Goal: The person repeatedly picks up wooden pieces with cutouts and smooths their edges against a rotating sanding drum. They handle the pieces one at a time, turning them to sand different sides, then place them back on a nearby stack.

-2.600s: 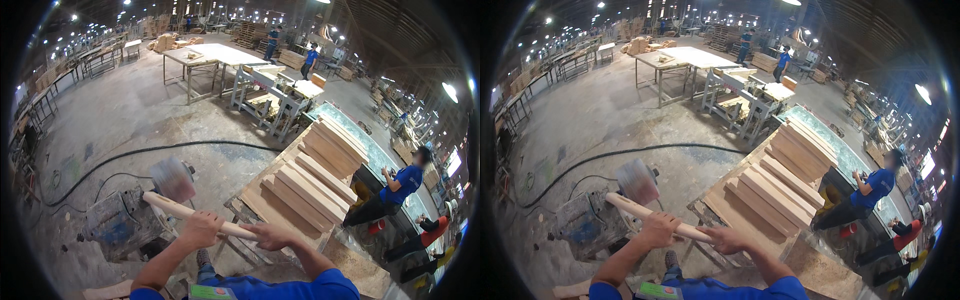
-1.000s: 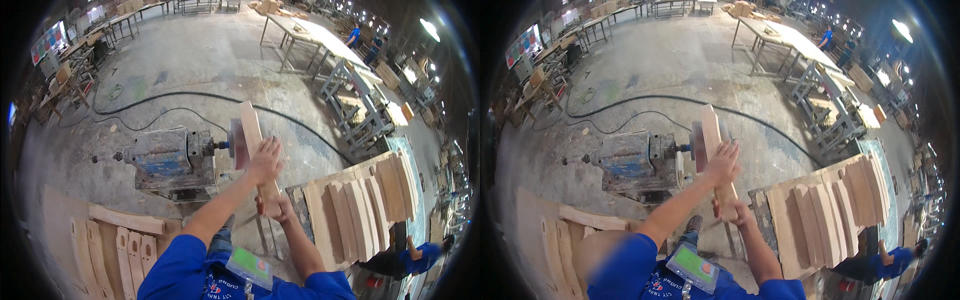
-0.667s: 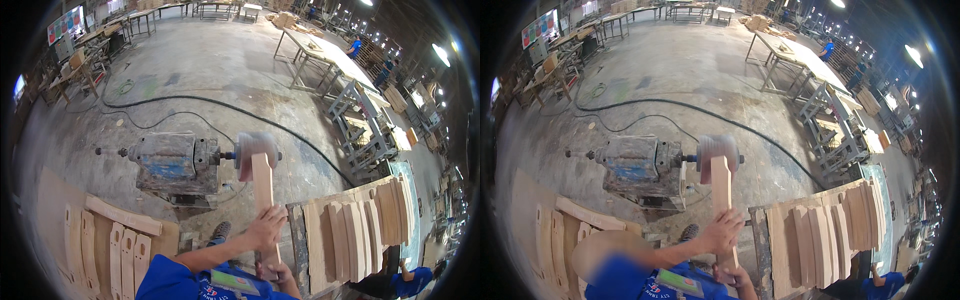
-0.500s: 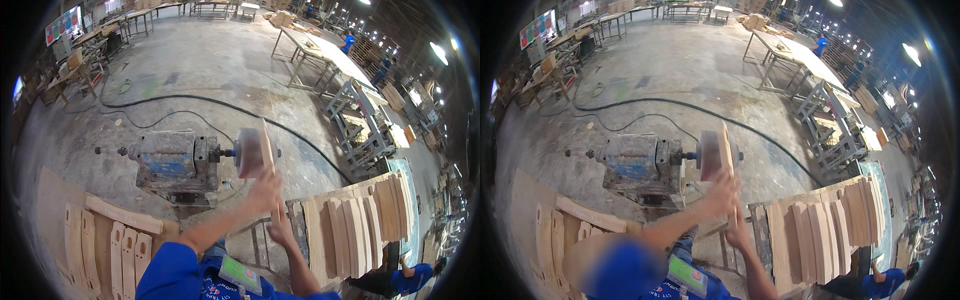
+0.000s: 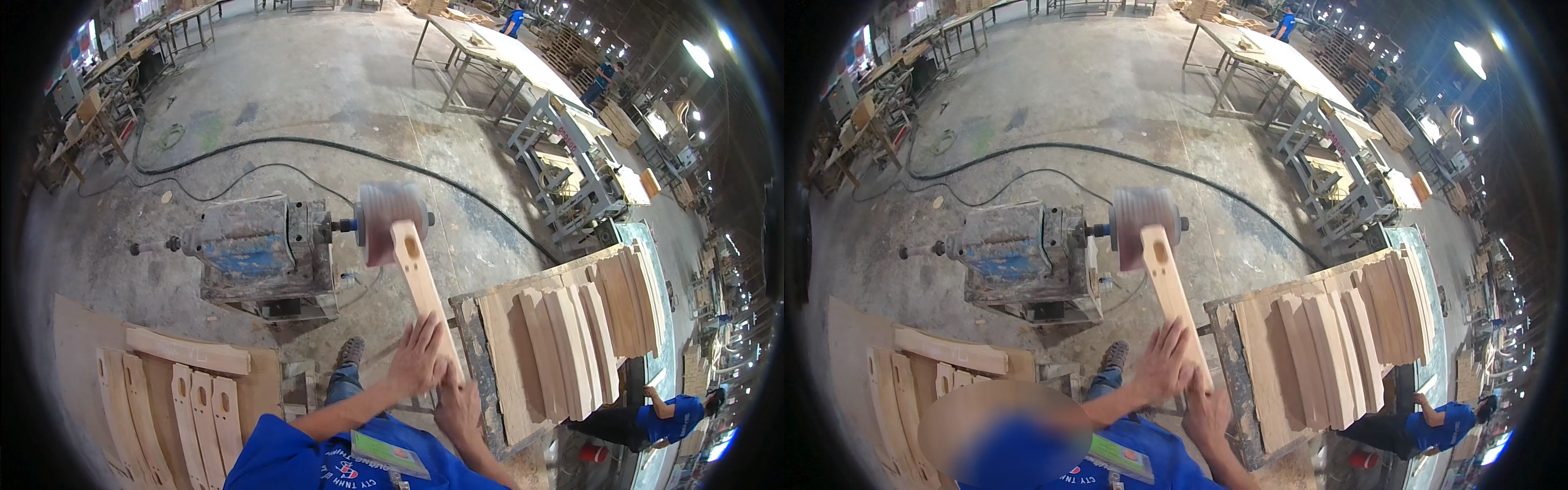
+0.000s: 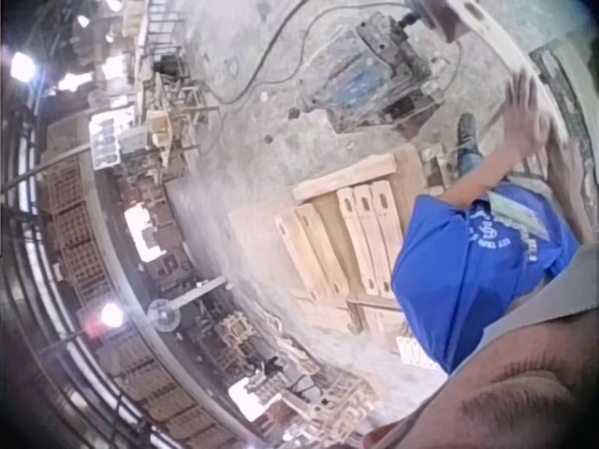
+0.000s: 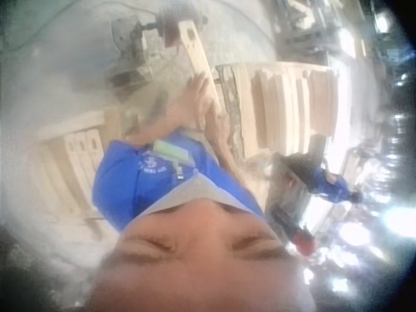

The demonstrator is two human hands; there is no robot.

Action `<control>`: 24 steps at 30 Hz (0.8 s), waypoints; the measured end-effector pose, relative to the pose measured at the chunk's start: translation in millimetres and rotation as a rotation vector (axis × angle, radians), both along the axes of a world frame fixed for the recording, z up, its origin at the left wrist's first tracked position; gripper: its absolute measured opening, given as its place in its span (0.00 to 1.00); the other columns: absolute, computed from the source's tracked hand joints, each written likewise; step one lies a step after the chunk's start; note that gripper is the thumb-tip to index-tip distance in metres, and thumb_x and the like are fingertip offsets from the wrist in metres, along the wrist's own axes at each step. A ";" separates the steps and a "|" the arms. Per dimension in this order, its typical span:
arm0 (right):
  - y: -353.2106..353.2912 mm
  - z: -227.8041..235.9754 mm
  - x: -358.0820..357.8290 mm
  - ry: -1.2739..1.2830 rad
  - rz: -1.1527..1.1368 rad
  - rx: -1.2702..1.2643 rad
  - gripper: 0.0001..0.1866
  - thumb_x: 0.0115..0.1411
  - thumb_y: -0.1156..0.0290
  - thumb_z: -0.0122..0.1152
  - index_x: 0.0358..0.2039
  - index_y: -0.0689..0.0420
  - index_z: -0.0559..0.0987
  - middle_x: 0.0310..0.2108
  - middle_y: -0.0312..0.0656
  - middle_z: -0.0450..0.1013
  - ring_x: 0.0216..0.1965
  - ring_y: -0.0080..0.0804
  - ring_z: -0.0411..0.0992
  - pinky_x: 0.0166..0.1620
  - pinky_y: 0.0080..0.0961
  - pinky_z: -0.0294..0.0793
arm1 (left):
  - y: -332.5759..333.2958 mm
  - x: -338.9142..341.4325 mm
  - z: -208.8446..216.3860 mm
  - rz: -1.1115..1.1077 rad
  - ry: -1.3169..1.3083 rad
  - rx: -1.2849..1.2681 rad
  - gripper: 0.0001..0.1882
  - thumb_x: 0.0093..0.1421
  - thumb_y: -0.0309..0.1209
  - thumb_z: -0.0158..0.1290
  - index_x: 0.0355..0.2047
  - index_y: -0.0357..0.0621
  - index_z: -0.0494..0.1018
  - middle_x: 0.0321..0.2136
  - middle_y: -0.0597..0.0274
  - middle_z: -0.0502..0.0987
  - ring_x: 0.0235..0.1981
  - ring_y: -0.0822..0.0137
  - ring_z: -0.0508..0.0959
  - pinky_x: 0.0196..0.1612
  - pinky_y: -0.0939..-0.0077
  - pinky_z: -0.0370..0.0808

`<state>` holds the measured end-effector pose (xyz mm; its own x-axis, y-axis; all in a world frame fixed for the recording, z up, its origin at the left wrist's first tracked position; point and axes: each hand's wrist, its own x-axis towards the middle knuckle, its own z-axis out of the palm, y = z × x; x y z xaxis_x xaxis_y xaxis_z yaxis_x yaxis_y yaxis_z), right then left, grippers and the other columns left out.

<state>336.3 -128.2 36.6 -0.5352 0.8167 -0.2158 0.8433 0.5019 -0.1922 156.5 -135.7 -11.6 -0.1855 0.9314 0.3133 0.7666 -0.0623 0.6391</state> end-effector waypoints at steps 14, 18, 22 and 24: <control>98.8 -7.4 -59.8 0.920 -0.121 -1.584 0.41 0.60 0.66 0.74 0.69 0.61 0.65 0.55 0.50 0.78 0.51 0.38 0.82 0.52 0.38 0.83 | 115.1 -90.7 10.4 0.198 -1.528 0.260 0.24 0.75 0.44 0.55 0.60 0.39 0.67 0.43 0.54 0.80 0.42 0.60 0.83 0.44 0.63 0.82; 154.8 -25.7 -151.5 0.687 -0.148 -0.994 0.34 0.63 0.70 0.67 0.67 0.62 0.67 0.50 0.47 0.80 0.46 0.37 0.82 0.47 0.42 0.83 | 142.9 -119.1 26.4 0.627 -0.255 0.429 0.36 0.72 0.42 0.58 0.70 0.31 0.61 0.63 0.37 0.70 0.66 0.40 0.72 0.67 0.45 0.70; 210.7 -84.1 -195.9 1.052 0.165 -0.440 0.37 0.65 0.70 0.64 0.72 0.62 0.61 0.55 0.60 0.76 0.51 0.60 0.78 0.49 0.51 0.79 | 176.0 -115.1 57.8 0.437 0.001 0.306 0.40 0.67 0.35 0.58 0.72 0.25 0.57 0.75 0.29 0.53 0.76 0.26 0.50 0.77 0.36 0.50; 192.5 -80.4 -209.6 0.781 0.118 -0.359 0.41 0.65 0.70 0.64 0.74 0.61 0.56 0.58 0.67 0.72 0.54 0.68 0.75 0.52 0.54 0.78 | 168.8 -138.4 40.4 0.436 0.104 0.242 0.39 0.66 0.32 0.57 0.72 0.24 0.58 0.76 0.29 0.50 0.77 0.22 0.46 0.78 0.34 0.49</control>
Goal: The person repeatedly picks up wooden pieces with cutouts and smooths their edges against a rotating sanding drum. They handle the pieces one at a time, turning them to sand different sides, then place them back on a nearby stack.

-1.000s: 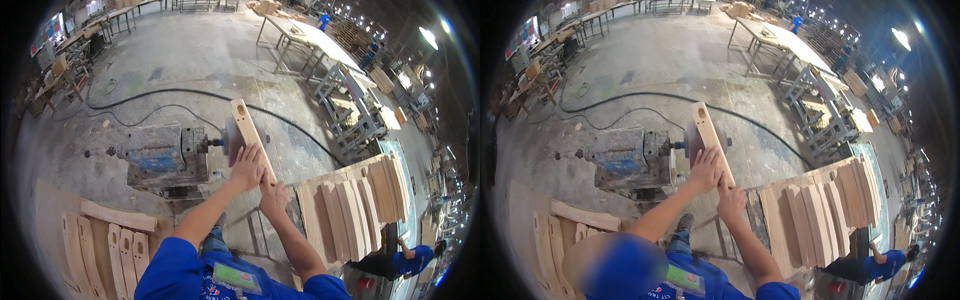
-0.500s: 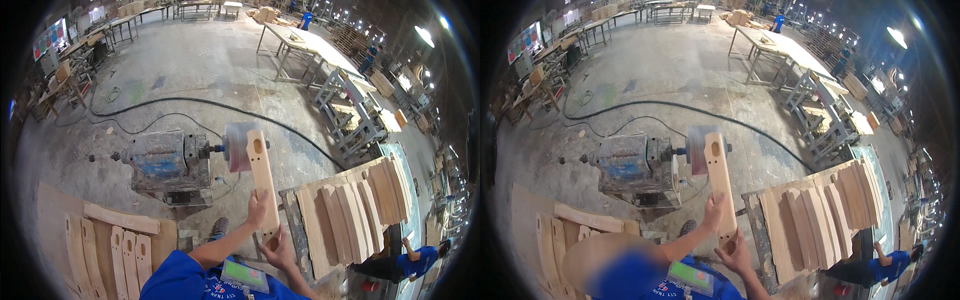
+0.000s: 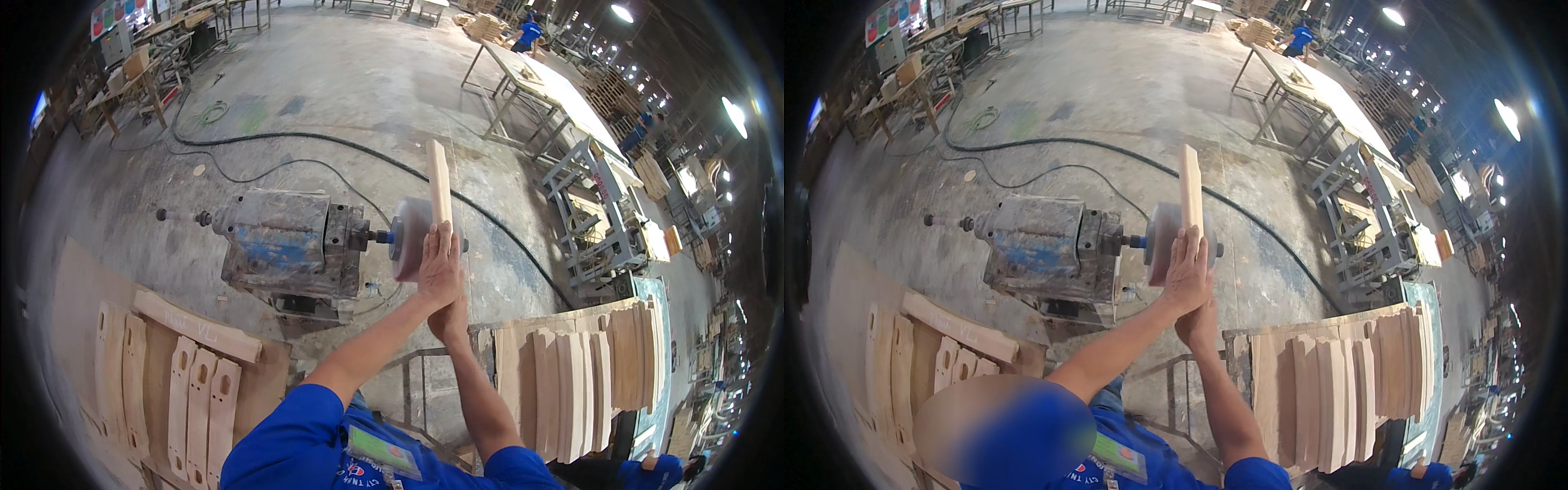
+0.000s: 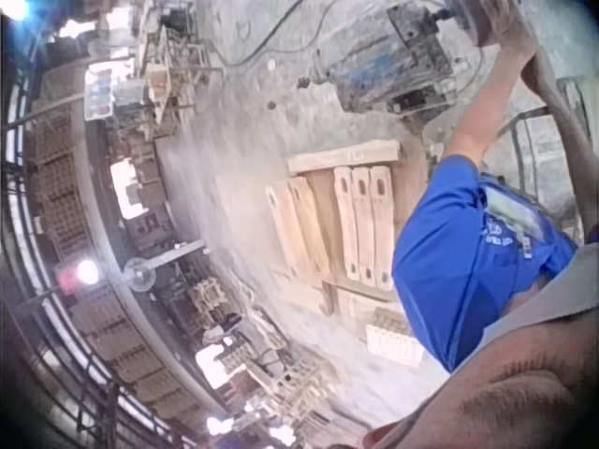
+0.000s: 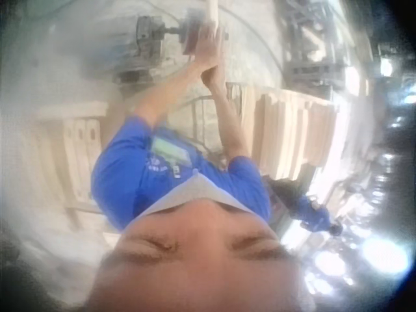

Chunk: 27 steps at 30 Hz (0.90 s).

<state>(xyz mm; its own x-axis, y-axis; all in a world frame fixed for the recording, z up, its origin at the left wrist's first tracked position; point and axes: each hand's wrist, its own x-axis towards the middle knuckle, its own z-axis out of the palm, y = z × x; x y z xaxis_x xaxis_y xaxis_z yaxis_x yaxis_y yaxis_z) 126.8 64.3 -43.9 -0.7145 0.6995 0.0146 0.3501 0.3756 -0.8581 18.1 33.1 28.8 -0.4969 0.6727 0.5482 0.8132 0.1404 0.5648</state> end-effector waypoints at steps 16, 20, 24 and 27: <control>-101.9 38.3 144.5 0.517 0.195 -1.701 0.47 0.57 0.66 0.72 0.74 0.57 0.58 0.49 0.57 0.74 0.36 0.44 0.79 0.35 0.39 0.82 | -38.4 12.4 6.5 -0.213 0.039 -0.157 0.30 0.63 0.34 0.52 0.62 0.25 0.72 0.73 0.38 0.63 0.78 0.37 0.54 0.80 0.41 0.46; -138.9 39.2 172.3 0.697 0.244 -1.793 0.50 0.57 0.63 0.68 0.78 0.52 0.57 0.51 0.55 0.72 0.36 0.42 0.77 0.36 0.38 0.80 | -54.5 23.9 -1.5 -0.298 0.095 -0.304 0.30 0.64 0.38 0.51 0.60 0.27 0.74 0.72 0.40 0.64 0.78 0.40 0.55 0.81 0.42 0.44; -157.4 51.2 236.6 0.197 0.068 -1.304 0.50 0.56 0.63 0.70 0.78 0.51 0.57 0.48 0.53 0.75 0.39 0.41 0.79 0.39 0.38 0.81 | -90.8 74.6 -7.9 -0.316 -0.017 -0.158 0.29 0.64 0.38 0.52 0.59 0.28 0.76 0.74 0.39 0.61 0.78 0.36 0.53 0.80 0.40 0.44; -143.9 64.7 201.9 -0.386 -0.105 -0.513 0.50 0.58 0.68 0.70 0.78 0.57 0.55 0.51 0.57 0.78 0.49 0.46 0.81 0.48 0.40 0.82 | -86.2 67.2 -4.6 -0.237 -0.026 -0.090 0.27 0.64 0.37 0.52 0.58 0.30 0.77 0.75 0.38 0.58 0.78 0.31 0.50 0.80 0.38 0.44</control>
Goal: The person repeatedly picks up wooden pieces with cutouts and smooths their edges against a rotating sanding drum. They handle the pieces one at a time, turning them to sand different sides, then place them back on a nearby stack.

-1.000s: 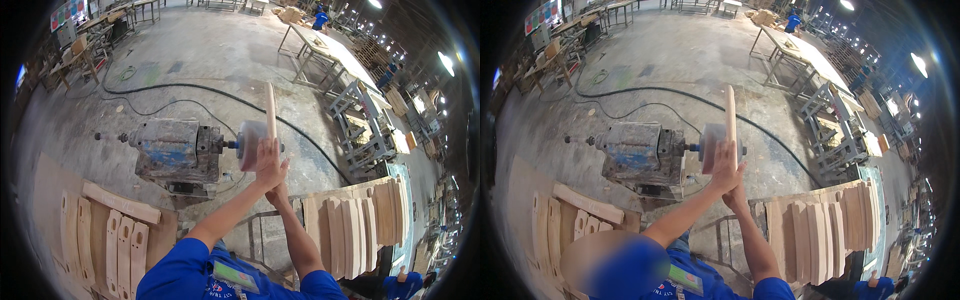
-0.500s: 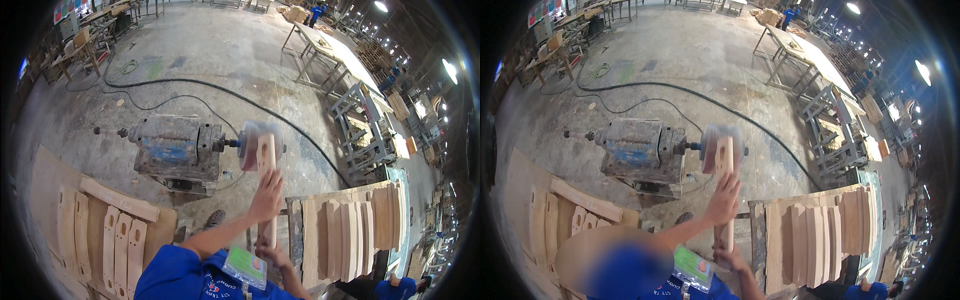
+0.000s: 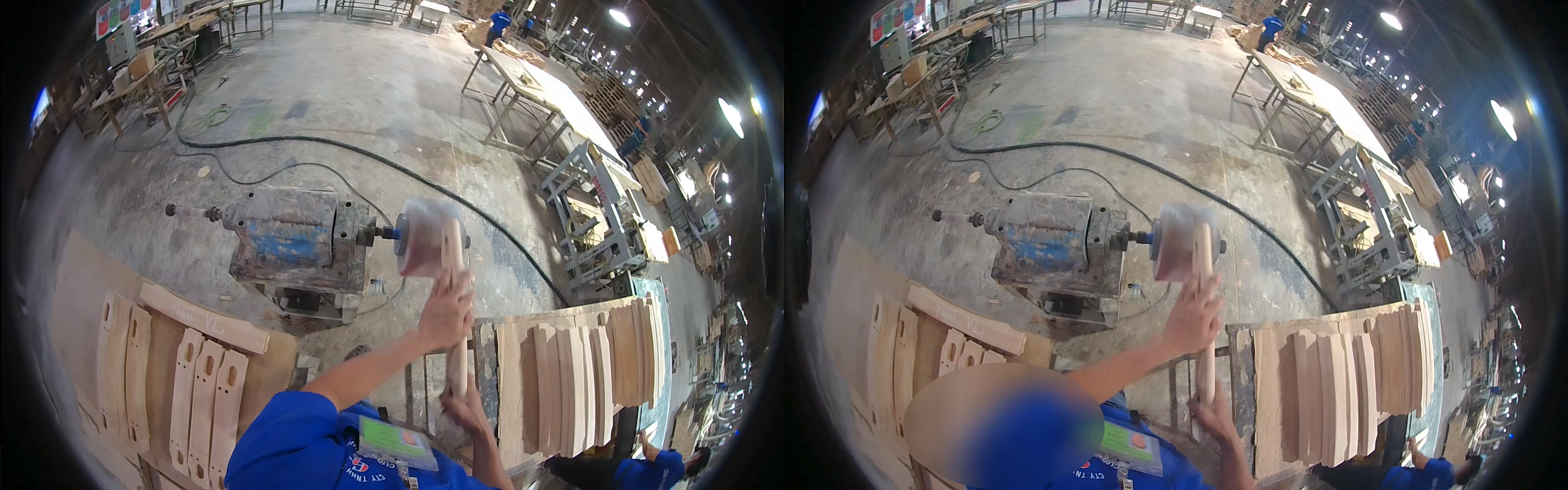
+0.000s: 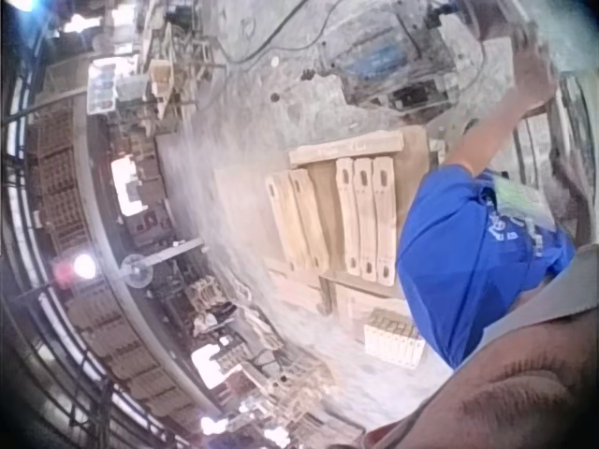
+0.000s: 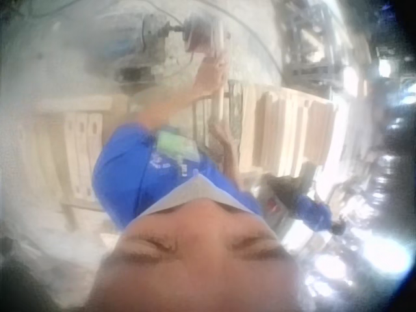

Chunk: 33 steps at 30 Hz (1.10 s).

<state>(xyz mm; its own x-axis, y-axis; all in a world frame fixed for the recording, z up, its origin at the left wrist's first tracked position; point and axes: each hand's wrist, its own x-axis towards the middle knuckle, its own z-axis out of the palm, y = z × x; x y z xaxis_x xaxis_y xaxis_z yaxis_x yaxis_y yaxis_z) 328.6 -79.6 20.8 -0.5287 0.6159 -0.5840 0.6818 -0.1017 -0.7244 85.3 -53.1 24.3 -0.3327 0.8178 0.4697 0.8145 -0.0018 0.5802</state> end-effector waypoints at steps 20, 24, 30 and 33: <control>-4.9 -27.7 -16.0 0.355 -0.085 -0.112 0.46 0.57 0.76 0.71 0.74 0.52 0.60 0.37 0.41 0.75 0.31 0.32 0.79 0.34 0.33 0.83 | 18.3 -21.3 -16.6 0.074 -0.130 0.044 0.20 0.60 0.31 0.55 0.51 0.39 0.83 0.79 0.46 0.49 0.78 0.25 0.45 0.80 0.37 0.48; -5.5 -37.4 -26.0 0.146 -0.037 0.100 0.46 0.59 0.75 0.70 0.75 0.53 0.58 0.52 0.49 0.73 0.45 0.38 0.78 0.45 0.41 0.83 | 16.2 -24.6 -18.2 0.077 -0.161 -0.013 0.22 0.61 0.32 0.54 0.54 0.39 0.83 0.80 0.48 0.48 0.78 0.26 0.43 0.80 0.37 0.46; 5.3 -17.6 -26.3 0.251 -0.079 -0.283 0.46 0.59 0.73 0.69 0.75 0.55 0.55 0.47 0.50 0.77 0.43 0.45 0.81 0.46 0.43 0.83 | 21.4 -27.1 -26.7 0.095 -0.170 0.029 0.21 0.62 0.32 0.54 0.54 0.40 0.82 0.80 0.50 0.47 0.78 0.25 0.42 0.80 0.36 0.47; 12.8 -29.7 -22.2 0.317 -0.050 -0.185 0.40 0.59 0.69 0.71 0.67 0.61 0.61 0.44 0.52 0.78 0.35 0.43 0.81 0.36 0.41 0.86 | 35.6 -24.7 -11.1 0.033 -0.171 -0.040 0.25 0.63 0.32 0.53 0.59 0.40 0.79 0.81 0.49 0.46 0.78 0.25 0.43 0.80 0.37 0.47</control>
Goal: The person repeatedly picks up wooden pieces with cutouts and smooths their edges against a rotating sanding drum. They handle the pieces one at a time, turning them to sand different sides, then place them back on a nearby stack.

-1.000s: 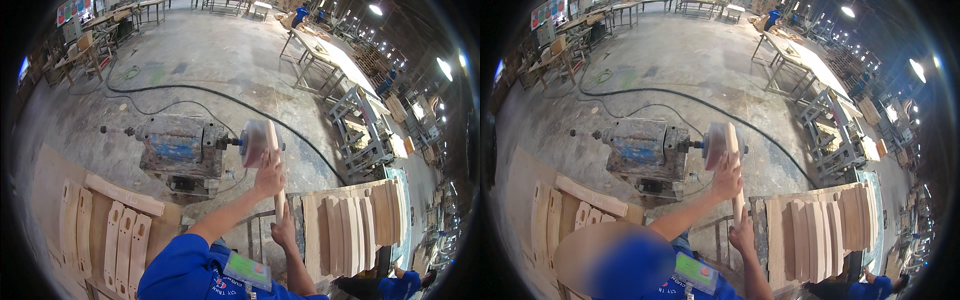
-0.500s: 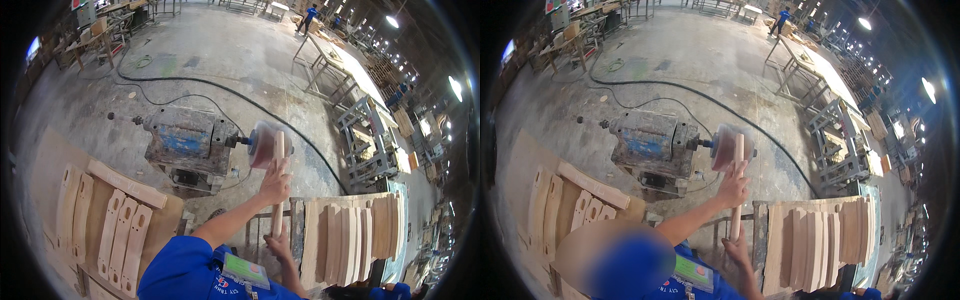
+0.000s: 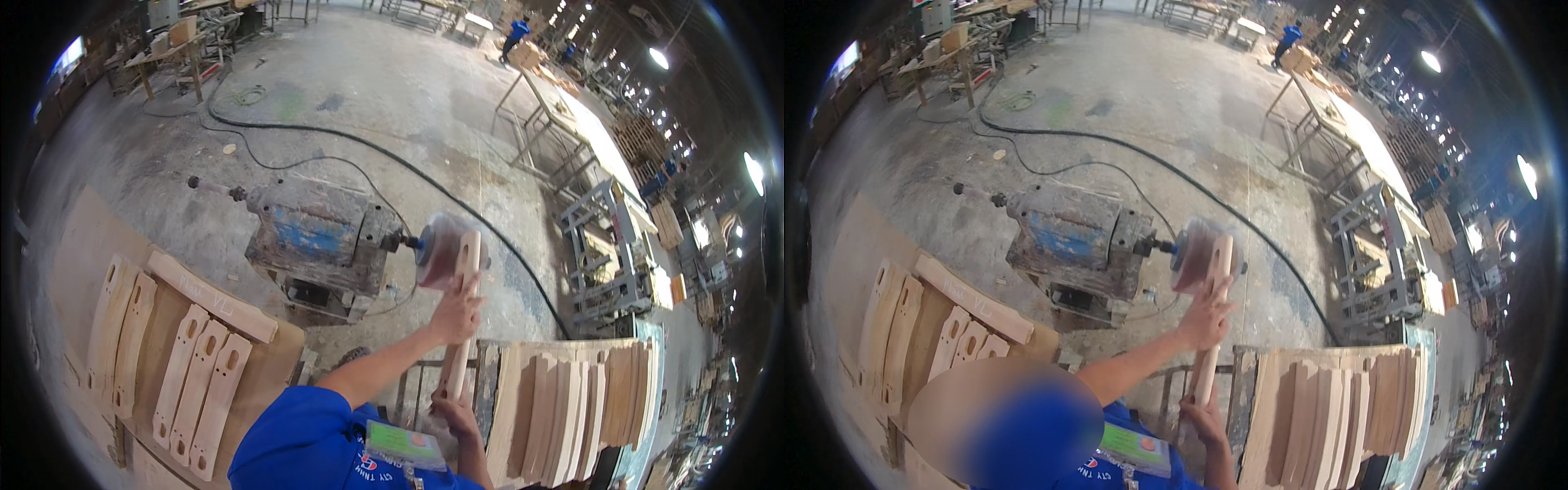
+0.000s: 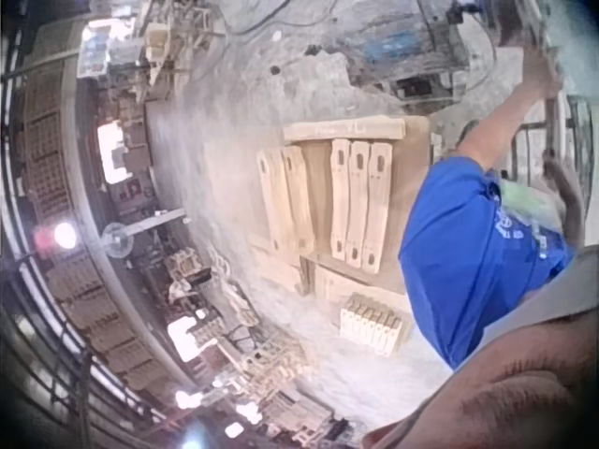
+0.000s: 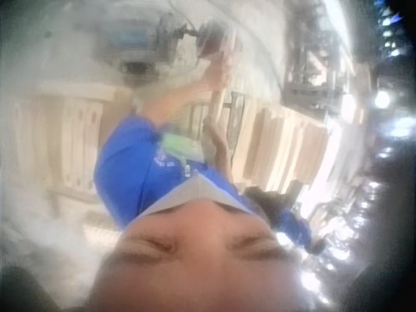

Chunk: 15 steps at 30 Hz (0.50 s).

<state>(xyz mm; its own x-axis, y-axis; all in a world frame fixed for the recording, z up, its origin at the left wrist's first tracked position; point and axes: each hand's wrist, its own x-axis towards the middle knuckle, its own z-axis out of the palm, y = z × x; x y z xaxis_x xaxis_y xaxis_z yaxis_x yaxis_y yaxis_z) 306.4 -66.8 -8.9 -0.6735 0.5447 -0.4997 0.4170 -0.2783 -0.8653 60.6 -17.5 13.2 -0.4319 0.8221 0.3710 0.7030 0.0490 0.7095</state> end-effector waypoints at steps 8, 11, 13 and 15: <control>-20.0 16.0 40.0 0.456 0.082 -0.812 0.36 0.53 0.59 0.71 0.55 0.72 0.74 0.40 0.58 0.76 0.30 0.45 0.79 0.31 0.42 0.82 | -57.3 13.2 -10.3 0.421 -0.448 0.305 0.48 0.69 0.41 0.56 0.79 0.39 0.42 0.72 0.35 0.61 0.72 0.35 0.63 0.73 0.46 0.62; -47.4 4.3 37.1 0.556 0.222 -0.957 0.31 0.54 0.65 0.70 0.54 0.73 0.75 0.41 0.58 0.76 0.32 0.46 0.80 0.34 0.43 0.83 | -134.1 52.1 16.0 0.304 -1.003 0.202 0.51 0.69 0.45 0.59 0.78 0.33 0.42 0.68 0.32 0.66 0.67 0.40 0.72 0.67 0.51 0.71; -65.4 -0.5 23.0 0.398 0.343 -0.874 0.31 0.54 0.67 0.72 0.55 0.71 0.75 0.42 0.57 0.79 0.35 0.46 0.82 0.37 0.43 0.84 | -180.8 79.6 23.1 0.387 -0.830 0.241 0.53 0.67 0.45 0.61 0.78 0.33 0.42 0.66 0.33 0.70 0.63 0.41 0.77 0.64 0.55 0.75; -86.9 -5.7 5.2 0.328 0.471 -0.682 0.28 0.58 0.68 0.73 0.56 0.67 0.76 0.44 0.52 0.81 0.38 0.44 0.83 0.42 0.41 0.85 | -215.9 78.3 37.4 0.538 -0.592 0.168 0.51 0.66 0.44 0.62 0.77 0.35 0.45 0.62 0.35 0.73 0.61 0.43 0.79 0.63 0.55 0.75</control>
